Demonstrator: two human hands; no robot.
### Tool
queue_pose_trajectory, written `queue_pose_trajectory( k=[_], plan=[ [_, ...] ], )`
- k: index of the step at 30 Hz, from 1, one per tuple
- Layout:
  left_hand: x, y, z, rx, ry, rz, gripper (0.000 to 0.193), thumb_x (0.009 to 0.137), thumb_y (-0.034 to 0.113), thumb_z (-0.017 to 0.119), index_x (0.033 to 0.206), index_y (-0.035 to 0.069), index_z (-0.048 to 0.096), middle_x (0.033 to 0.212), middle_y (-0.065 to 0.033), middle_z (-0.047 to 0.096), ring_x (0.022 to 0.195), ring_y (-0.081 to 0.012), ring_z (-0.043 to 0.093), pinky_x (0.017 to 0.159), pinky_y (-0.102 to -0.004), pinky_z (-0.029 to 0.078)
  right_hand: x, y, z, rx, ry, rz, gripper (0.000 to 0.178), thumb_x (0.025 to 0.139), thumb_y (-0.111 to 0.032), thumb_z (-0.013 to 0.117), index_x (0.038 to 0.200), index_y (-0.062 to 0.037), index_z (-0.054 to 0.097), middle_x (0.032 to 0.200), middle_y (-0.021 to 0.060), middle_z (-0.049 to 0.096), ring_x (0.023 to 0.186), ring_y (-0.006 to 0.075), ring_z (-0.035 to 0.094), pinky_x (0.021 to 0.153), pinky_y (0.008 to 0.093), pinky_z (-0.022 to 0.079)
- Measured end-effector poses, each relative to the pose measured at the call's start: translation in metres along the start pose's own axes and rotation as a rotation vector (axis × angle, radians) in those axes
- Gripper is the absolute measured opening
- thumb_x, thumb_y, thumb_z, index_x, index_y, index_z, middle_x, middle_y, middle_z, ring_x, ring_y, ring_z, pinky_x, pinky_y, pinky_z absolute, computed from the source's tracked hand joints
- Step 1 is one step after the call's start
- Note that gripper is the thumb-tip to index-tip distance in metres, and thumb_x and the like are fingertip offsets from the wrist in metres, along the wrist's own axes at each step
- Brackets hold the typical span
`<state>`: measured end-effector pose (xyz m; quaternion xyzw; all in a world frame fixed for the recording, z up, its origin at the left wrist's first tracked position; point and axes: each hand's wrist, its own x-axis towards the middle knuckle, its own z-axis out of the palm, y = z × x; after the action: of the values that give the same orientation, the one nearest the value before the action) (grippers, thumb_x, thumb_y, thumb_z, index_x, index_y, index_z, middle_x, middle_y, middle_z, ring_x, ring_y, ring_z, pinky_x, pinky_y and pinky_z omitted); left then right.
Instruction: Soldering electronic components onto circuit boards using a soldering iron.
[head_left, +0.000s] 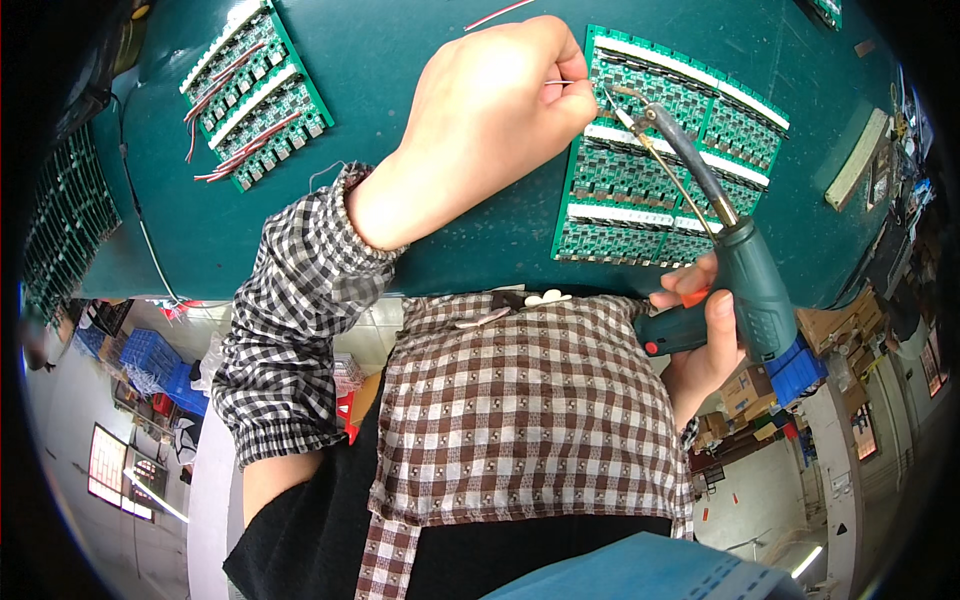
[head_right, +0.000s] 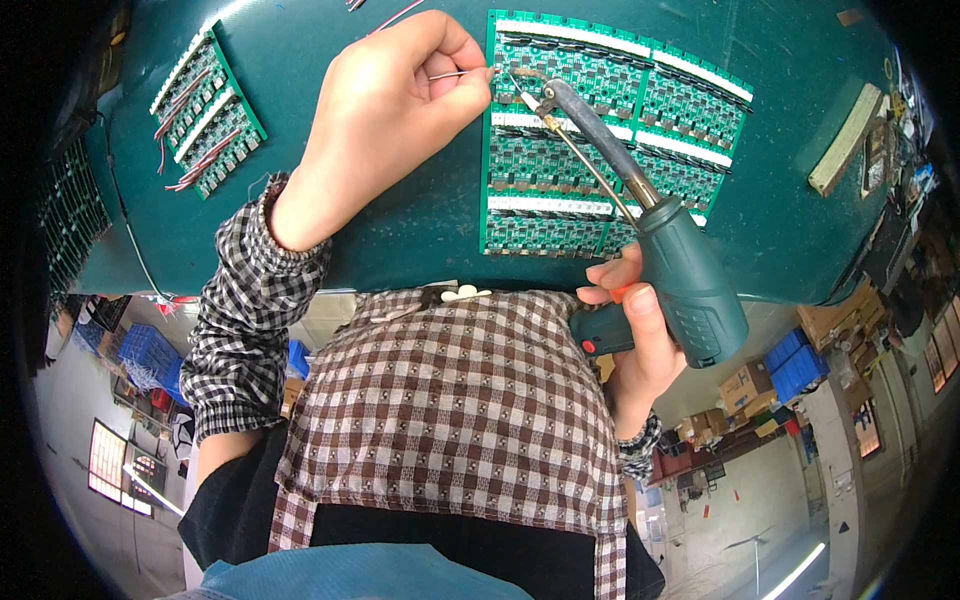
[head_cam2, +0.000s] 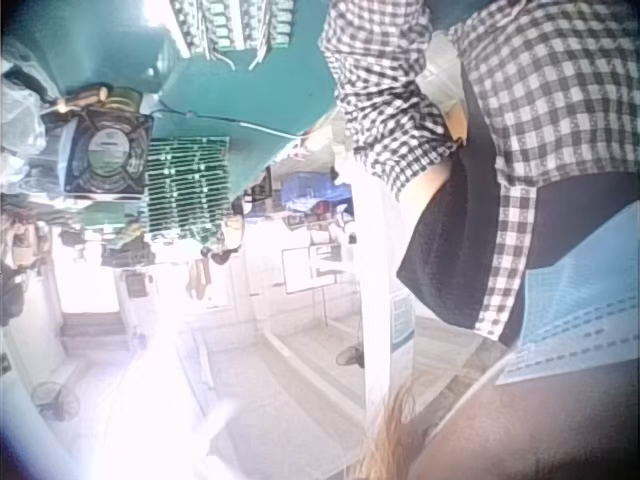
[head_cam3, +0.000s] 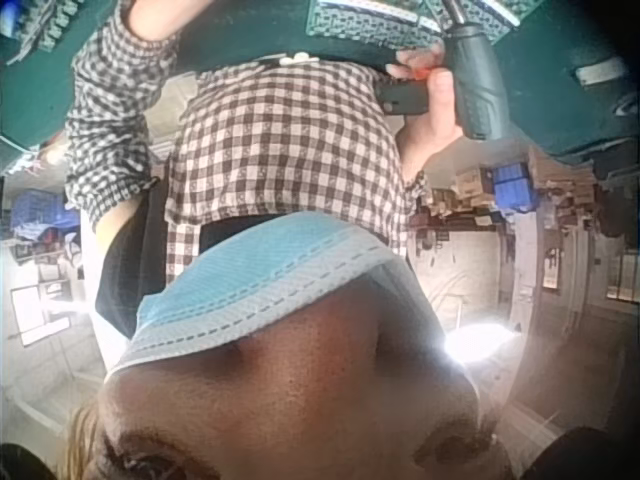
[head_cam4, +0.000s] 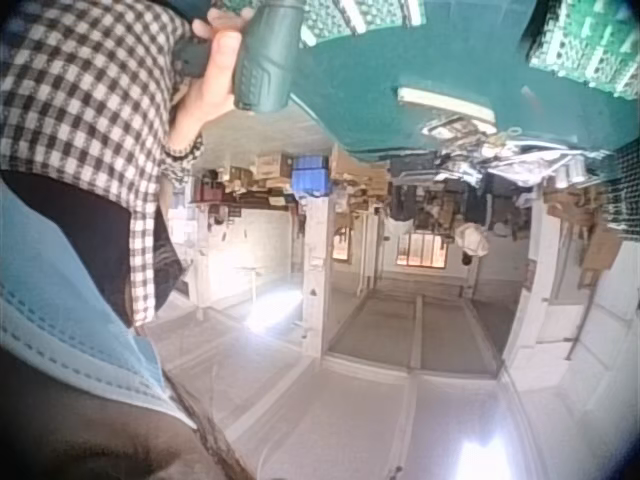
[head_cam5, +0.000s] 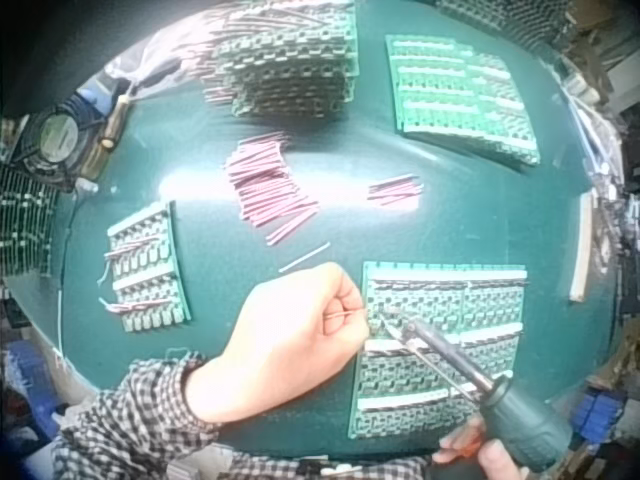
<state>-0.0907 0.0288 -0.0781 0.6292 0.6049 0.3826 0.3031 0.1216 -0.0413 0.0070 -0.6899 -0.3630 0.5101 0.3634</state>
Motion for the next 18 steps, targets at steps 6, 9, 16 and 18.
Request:
queue_pose_trajectory(
  k=[6, 9, 16, 18],
  plan=[
    [-0.0021, -0.002, 0.0055, 0.015, -0.035, -0.054, 0.008, 0.066, 0.009, 0.064, 0.07, 0.004, 0.059, 0.06, -0.0087, 0.057, 0.055, -0.026, 0.059, 0.051, -0.0359, 0.047, 0.0013, 0.0022, -0.0004, 0.021, -0.049, -0.036, 0.044, 0.081, -0.028, 0.062, 0.103, 0.0091, 0.053, 0.068, 0.0102, 0.053, 0.06, 0.02, 0.057, 0.051, 0.0294, 0.053],
    [-0.0031, -0.0021, 0.0069, 0.021, -0.014, -0.032, 0.007, 0.066, 0.008, 0.063, 0.069, 0.005, 0.058, 0.06, -0.0084, 0.057, 0.055, -0.0256, 0.059, 0.051, -0.0358, 0.047, 0.0016, 0.0019, 0.0025, 0.032, -0.038, -0.037, 0.043, 0.081, -0.027, 0.062, 0.103, 0.0091, 0.053, 0.066, 0.0092, 0.051, 0.058, 0.0194, 0.055, 0.05, 0.0293, 0.051],
    [-0.0041, -0.0012, 0.0074, 0.03, 0.005, -0.019, 0.008, 0.067, 0.008, 0.063, 0.067, 0.005, 0.055, 0.059, -0.0077, 0.057, 0.056, -0.025, 0.059, 0.05, -0.0356, 0.047, 0.0013, 0.0024, 0.0024, 0.024, -0.032, -0.038, 0.043, 0.081, -0.027, 0.062, 0.103, 0.0091, 0.052, 0.066, 0.0092, 0.051, 0.058, 0.0193, 0.055, 0.051, 0.0297, 0.052],
    [-0.0042, -0.0013, 0.0077, 0.03, 0.006, -0.017, 0.008, 0.067, 0.008, 0.063, 0.067, 0.005, 0.055, 0.059, -0.0076, 0.056, 0.056, -0.025, 0.059, 0.05, -0.0357, 0.046, 0.0013, 0.0027, 0.0017, 0.029, -0.042, -0.04, 0.043, 0.081, -0.026, 0.062, 0.103, 0.0091, 0.052, 0.066, 0.0092, 0.051, 0.058, 0.0193, 0.055, 0.051, 0.0297, 0.052]
  ],
)
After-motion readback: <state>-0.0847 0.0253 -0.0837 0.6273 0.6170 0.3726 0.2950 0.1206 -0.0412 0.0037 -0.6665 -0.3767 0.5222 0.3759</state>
